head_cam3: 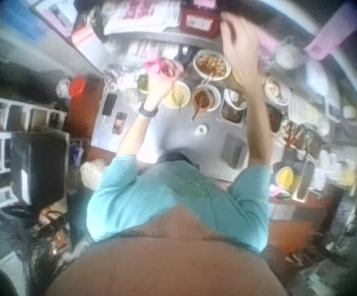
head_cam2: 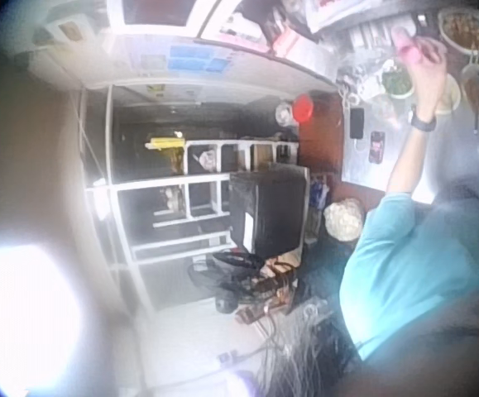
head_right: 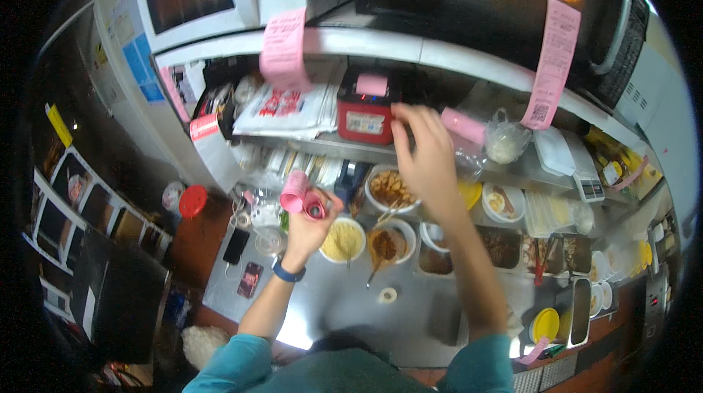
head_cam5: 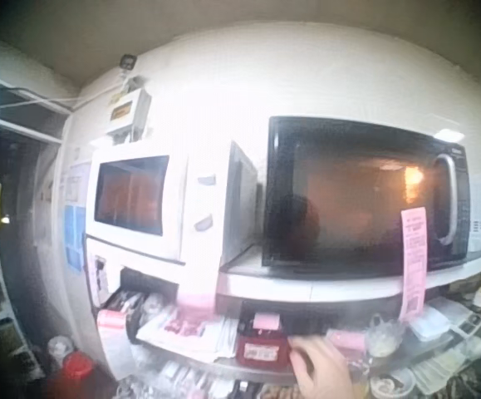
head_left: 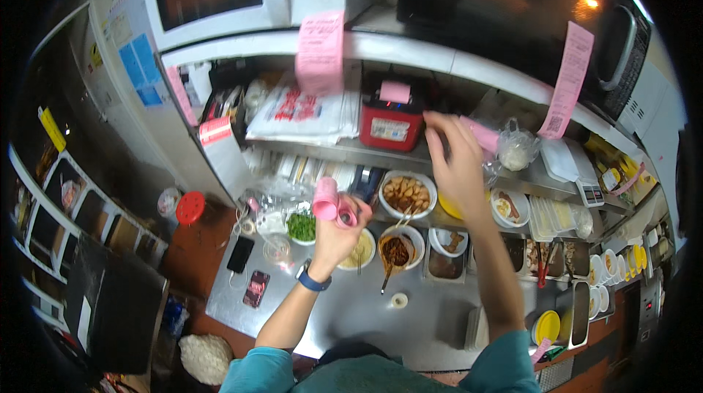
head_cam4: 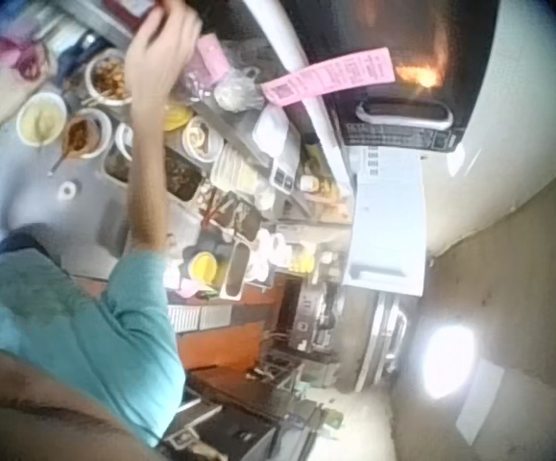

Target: The person assembles two food orders in a commercial kitchen. They use tongs to place fried tofu and braised meat into bowls, ladle sauce over the contents, add chopped green onions, and cover the bowls with yellow lids. The person also handles pink order slips and places one bowl into a microwave.

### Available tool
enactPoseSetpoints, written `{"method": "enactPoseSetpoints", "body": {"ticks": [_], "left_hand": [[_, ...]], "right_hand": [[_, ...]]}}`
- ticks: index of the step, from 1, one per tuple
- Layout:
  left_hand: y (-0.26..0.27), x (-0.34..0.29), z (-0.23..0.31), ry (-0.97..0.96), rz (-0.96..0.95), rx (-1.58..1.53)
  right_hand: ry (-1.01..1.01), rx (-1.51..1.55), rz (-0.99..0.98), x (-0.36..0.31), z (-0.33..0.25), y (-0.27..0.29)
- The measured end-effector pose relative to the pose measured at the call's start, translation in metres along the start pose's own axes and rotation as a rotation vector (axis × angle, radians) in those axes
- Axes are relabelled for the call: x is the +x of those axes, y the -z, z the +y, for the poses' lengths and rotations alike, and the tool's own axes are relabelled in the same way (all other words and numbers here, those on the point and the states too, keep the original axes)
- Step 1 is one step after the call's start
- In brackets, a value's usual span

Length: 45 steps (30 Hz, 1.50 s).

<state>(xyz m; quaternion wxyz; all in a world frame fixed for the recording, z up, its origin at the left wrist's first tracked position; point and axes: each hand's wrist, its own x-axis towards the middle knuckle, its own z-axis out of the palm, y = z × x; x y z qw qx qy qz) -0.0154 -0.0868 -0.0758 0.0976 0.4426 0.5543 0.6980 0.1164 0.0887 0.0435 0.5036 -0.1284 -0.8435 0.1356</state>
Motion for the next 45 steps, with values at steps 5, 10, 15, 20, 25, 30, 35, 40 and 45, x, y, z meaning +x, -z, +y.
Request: {"method": "enactPoseSetpoints", "body": {"ticks": [5, 10, 15, 20, 25, 30, 35, 40, 45], "left_hand": [[0.003, -0.131, -0.02, 0.416, -0.15, 0.024], [0.007, -0.228, -0.029, 0.586, -0.422, 0.347], [0.009, -0.28, -0.024, 0.523, -0.616, 0.647], [0.012, -0.308, -0.012, 0.476, -0.773, 0.585], [0.007, -0.328, 0.014, 0.565, -0.74, 0.511], [0.013, -0.355, 0.026, 0.617, -0.611, 0.524], [0.051, -0.367, -0.003, 1.158, -0.069, -0.074], [0.097, -0.355, -0.067, 1.387, 0.479, -0.629], [0.138, -0.362, -0.108, 1.584, 0.14, -0.749]], "right_hand": [[-0.512, 0.51, -0.38, -0.204, -0.082, -0.006], [-0.895, 0.586, -0.417, -0.31, -0.108, -0.019], [-0.857, 0.595, -0.583, -0.352, -0.114, -0.014], [-0.924, 0.691, -0.617, -0.39, -0.103, -0.023], [-1.116, 0.632, -0.789, -0.425, -0.1, -0.02], [-1.281, 0.908, -0.611, -0.448, -0.09, -0.026], [-1.59, 1.187, -0.56, -0.473, -0.084, -0.023], [-1.705, 1.253, -0.519, -0.497, -0.084, -0.014], [-1.784, 1.163, -0.398, -0.499, -0.093, -0.028]]}}
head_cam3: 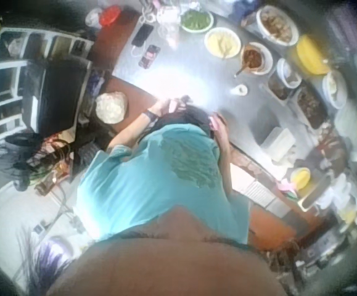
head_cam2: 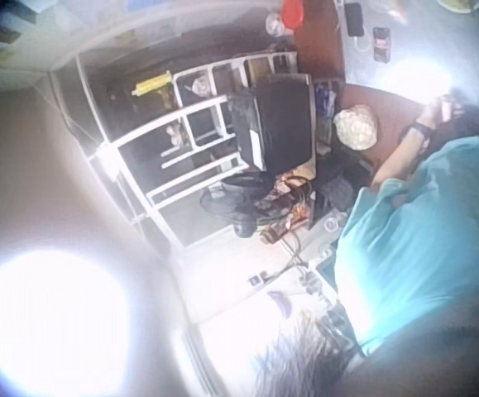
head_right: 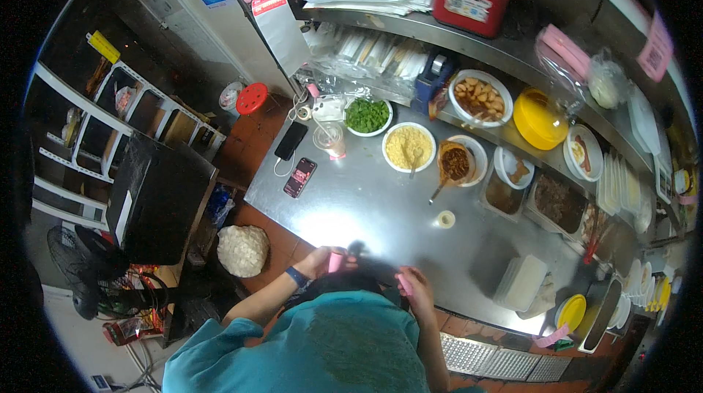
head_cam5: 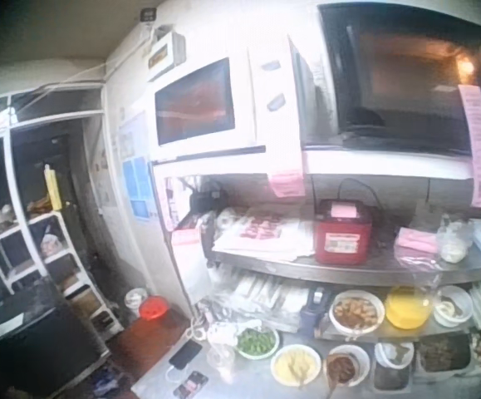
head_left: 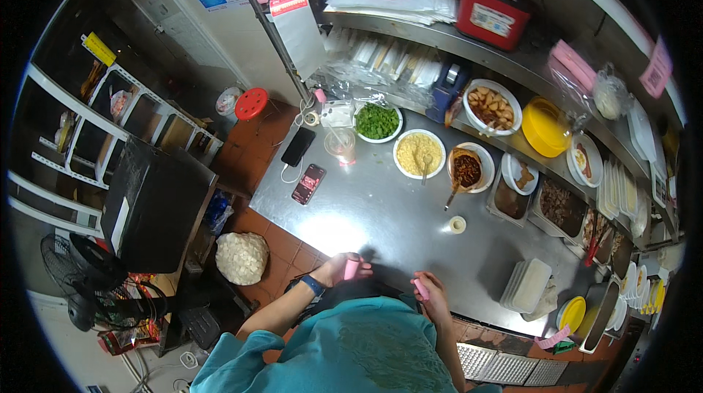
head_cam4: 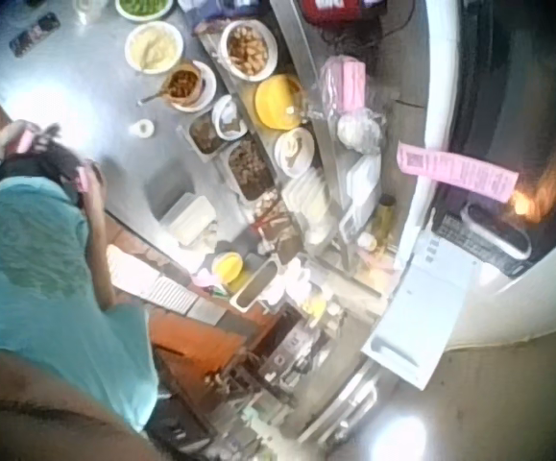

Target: The person assembles two food orders in a commercial kitchen. They use tongs to place fried tofu and braised meat into bowls, ladle sauce over the contents, add chopped green onions, and cover the bowls with yellow lids. The person also handles pink order slips and places one bowl into a microwave.

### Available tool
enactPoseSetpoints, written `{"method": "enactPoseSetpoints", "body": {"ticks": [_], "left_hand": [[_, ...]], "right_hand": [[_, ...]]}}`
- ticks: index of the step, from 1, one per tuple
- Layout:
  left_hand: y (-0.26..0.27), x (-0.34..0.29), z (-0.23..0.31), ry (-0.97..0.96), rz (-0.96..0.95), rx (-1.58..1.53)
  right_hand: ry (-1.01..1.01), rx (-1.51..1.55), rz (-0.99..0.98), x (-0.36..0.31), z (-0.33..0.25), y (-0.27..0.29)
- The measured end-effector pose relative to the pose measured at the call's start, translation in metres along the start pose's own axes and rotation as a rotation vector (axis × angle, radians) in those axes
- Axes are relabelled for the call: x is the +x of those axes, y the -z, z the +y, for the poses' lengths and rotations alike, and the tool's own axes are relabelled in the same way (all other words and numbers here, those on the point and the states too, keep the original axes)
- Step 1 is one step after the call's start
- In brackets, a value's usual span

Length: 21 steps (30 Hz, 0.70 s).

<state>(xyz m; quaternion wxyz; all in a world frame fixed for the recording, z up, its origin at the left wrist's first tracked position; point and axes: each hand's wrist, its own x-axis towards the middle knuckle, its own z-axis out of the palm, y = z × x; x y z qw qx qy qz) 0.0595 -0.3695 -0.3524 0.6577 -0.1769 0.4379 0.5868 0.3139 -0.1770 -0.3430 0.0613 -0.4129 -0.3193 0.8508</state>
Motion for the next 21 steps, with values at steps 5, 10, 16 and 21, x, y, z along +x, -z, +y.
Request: {"method": "enactPoseSetpoints", "body": {"ticks": [5, 10, 16, 21], "left_hand": [[0.033, 0.002, 0.04, -0.081, 0.01, 0.041], [0.059, -0.015, 0.08, -0.147, -0.058, 0.531], [0.089, 0.005, 0.173, -0.394, 0.315, 0.596], [0.086, 0.12, 0.342, -0.828, 0.672, 0.801]], "right_hand": [[0.0, 0.042, 0.072, 0.022, 0.006, -0.039], [-0.059, -0.006, 0.119, 0.054, 0.007, -0.085], [-0.014, -0.027, 0.134, 0.078, 0.005, -0.114], [-0.029, -0.003, 0.198, 0.079, 0.0, -0.117]]}}
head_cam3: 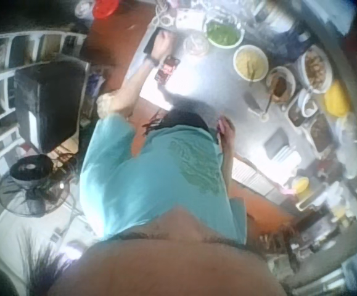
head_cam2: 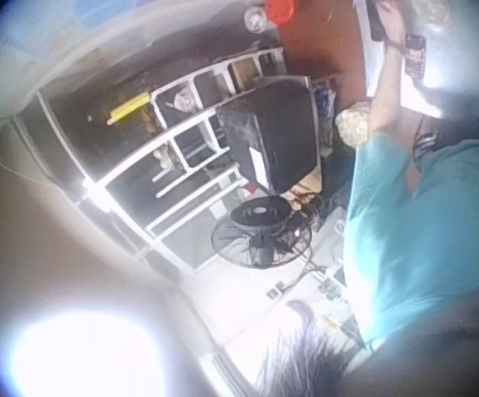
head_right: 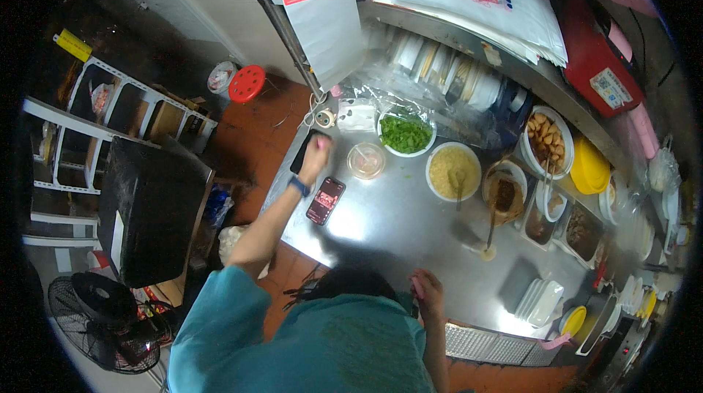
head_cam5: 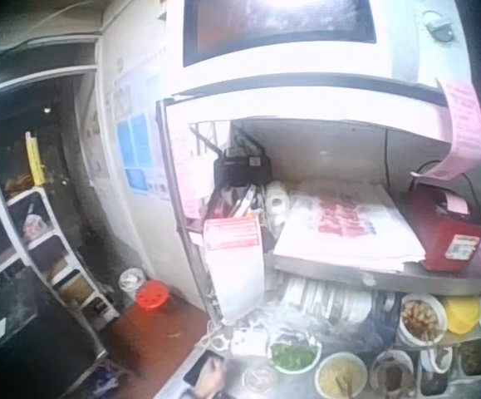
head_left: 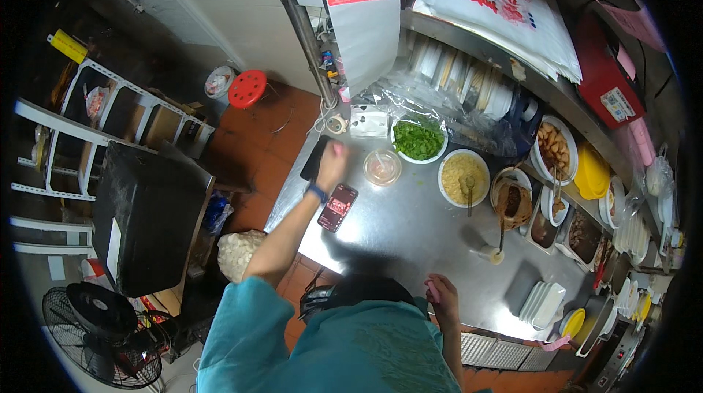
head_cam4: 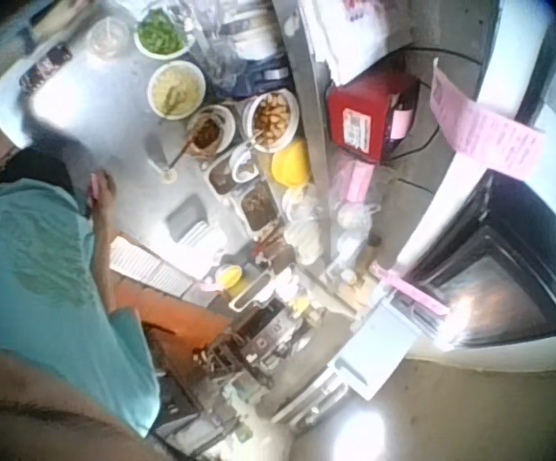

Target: The person assembles two food orders in a commercial kitchen. They use tongs to place fried tofu and braised meat into bowls, ladle sauce over the contents, add chopped green onions, and cover the bowls with yellow lids. The person also handles pink order slips and places one bowl into a microwave.

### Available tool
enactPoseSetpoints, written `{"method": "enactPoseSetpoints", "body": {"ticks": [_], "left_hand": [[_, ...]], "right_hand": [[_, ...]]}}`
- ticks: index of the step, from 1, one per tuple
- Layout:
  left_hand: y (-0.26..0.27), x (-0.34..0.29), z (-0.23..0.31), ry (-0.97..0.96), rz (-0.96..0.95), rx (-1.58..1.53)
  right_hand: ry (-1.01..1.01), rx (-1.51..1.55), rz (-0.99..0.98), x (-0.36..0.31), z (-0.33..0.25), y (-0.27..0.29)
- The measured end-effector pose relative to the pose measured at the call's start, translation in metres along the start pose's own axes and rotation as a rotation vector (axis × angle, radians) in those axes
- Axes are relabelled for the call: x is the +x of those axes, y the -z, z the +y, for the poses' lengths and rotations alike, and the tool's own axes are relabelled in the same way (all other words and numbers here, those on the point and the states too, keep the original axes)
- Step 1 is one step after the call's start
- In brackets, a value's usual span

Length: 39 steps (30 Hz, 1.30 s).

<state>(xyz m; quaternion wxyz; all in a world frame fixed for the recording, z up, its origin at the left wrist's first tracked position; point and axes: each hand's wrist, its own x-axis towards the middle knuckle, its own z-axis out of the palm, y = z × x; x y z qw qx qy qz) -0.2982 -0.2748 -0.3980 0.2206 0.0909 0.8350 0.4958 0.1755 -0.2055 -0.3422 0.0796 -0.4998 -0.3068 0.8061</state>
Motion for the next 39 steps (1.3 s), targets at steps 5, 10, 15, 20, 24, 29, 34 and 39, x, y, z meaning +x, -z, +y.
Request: {"method": "enactPoseSetpoints", "body": {"ticks": [5, 10, 15, 20, 24, 29, 34, 39], "left_hand": [[-0.029, 0.141, 0.023, -0.184, 0.087, 0.351], [-0.026, 0.117, 0.04, -0.459, 0.263, 0.349], [0.02, -0.083, 0.083, -0.523, 0.108, -0.176], [0.003, -0.256, 0.123, -0.456, -0.568, -0.031], [-0.018, -0.297, 0.127, -0.699, -0.542, 0.199], [-0.031, -0.313, 0.114, -0.417, -0.654, -0.119], [-0.044, -0.341, 0.114, -0.406, -0.749, -0.258], [-0.056, -0.377, 0.126, -0.436, -0.712, -0.171]], "right_hand": [[0.046, 0.036, 0.032, -0.004, -0.007, 0.0], [0.159, 0.056, 0.099, -0.011, -0.018, -0.015], [0.204, 0.106, 0.023, -0.016, -0.038, -0.042], [0.275, -0.027, -0.023, -0.011, -0.044, -0.084], [0.487, -0.259, -0.125, -0.019, -0.046, -0.099], [0.459, -0.24, -0.183, -0.058, -0.058, -0.077], [0.471, -0.238, -0.284, -0.093, -0.079, -0.044], [0.401, -0.113, -0.272, -0.109, -0.071, -0.024]]}}
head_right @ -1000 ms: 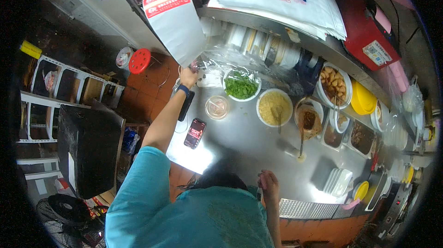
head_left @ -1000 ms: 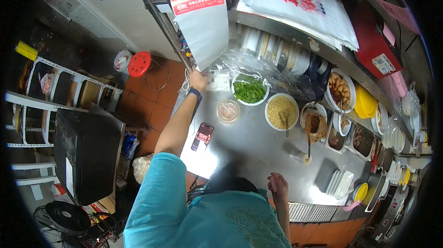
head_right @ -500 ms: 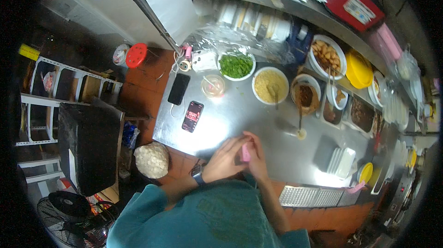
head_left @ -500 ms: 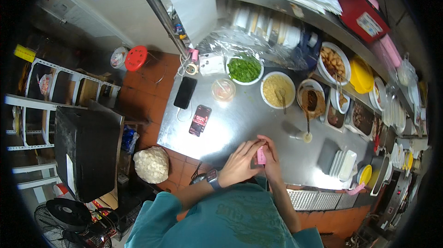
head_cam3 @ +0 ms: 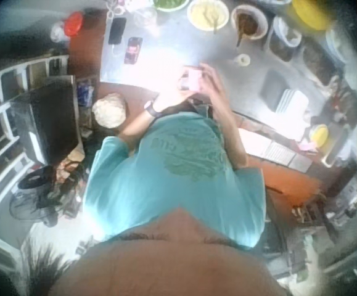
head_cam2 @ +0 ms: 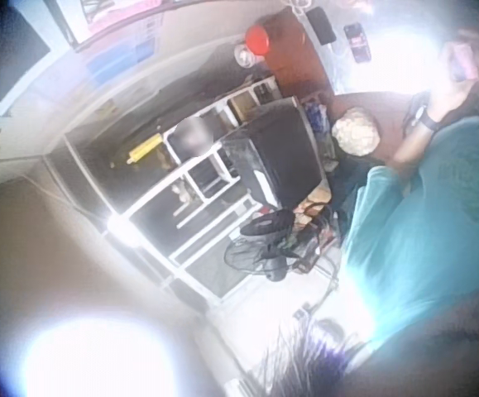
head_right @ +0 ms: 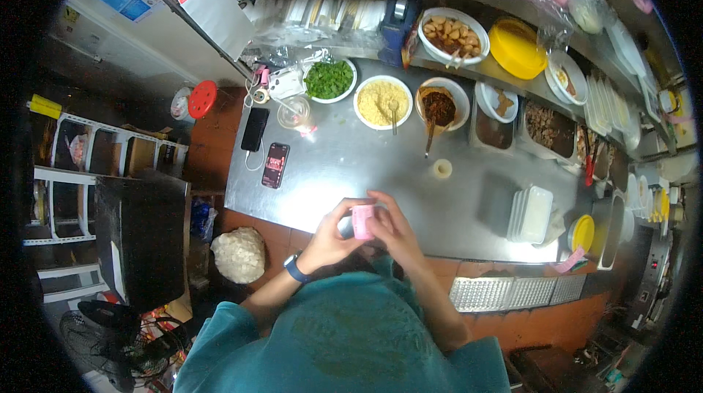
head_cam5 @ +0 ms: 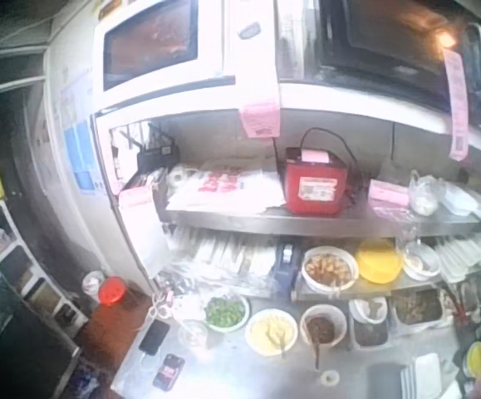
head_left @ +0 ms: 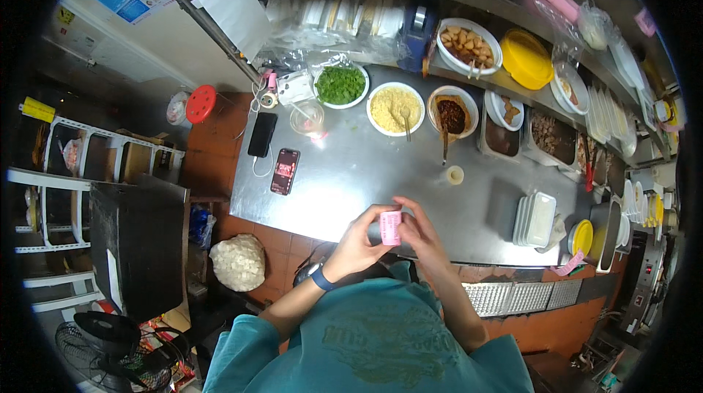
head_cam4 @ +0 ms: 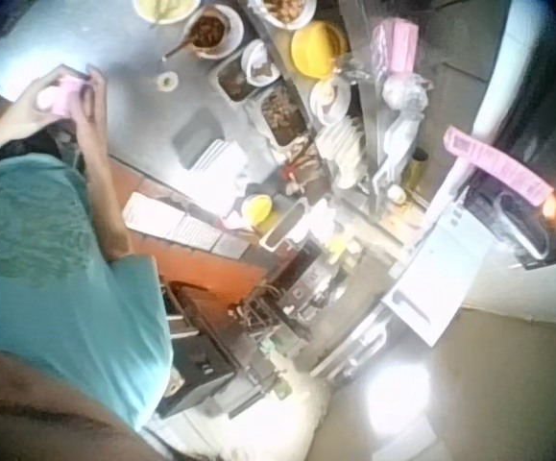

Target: The person assembles two food orders in a commercial kitchen. They use tongs to place fried tofu and braised meat into bowls, ladle sauce over the contents, add chopped green onions, and cover the bowls with yellow lids. The person also handles pink order slips and places one bowl into a microwave.

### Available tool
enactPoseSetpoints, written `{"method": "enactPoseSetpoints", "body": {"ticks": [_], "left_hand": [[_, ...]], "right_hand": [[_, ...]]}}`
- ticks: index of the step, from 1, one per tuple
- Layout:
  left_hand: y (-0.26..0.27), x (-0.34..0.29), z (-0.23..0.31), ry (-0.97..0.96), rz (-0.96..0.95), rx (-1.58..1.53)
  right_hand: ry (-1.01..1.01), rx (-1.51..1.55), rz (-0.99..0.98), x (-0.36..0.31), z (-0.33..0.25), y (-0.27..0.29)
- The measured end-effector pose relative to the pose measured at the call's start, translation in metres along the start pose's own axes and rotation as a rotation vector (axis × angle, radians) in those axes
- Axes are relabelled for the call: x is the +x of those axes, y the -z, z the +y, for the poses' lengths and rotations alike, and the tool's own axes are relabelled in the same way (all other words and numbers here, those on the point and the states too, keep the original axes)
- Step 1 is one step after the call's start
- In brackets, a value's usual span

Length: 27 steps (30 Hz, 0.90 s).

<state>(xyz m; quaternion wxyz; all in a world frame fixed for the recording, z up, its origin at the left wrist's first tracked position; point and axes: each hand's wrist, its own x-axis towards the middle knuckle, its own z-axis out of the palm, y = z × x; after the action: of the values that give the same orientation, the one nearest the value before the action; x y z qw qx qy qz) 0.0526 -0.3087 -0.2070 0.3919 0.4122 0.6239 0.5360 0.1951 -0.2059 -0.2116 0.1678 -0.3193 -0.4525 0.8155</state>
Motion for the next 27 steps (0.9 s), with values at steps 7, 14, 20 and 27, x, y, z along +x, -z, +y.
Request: {"method": "enactPoseSetpoints", "body": {"ticks": [7, 14, 20, 27], "left_hand": [[-0.032, -0.013, 0.013, 0.02, -0.054, 0.271], [-0.048, -0.019, -0.008, 0.168, -0.005, -0.22], [-0.054, -0.019, -0.018, 0.218, 0.142, -0.155], [-0.055, -0.016, -0.023, 0.164, 0.176, 0.012]], "right_hand": [[0.067, -0.063, -0.096, -0.006, 0.021, 0.045], [0.09, -0.132, -0.089, -0.011, 0.029, 0.067], [-0.031, -0.017, -0.135, -0.004, 0.041, 0.069], [-0.017, 0.199, -0.179, 0.001, 0.048, 0.082]]}}
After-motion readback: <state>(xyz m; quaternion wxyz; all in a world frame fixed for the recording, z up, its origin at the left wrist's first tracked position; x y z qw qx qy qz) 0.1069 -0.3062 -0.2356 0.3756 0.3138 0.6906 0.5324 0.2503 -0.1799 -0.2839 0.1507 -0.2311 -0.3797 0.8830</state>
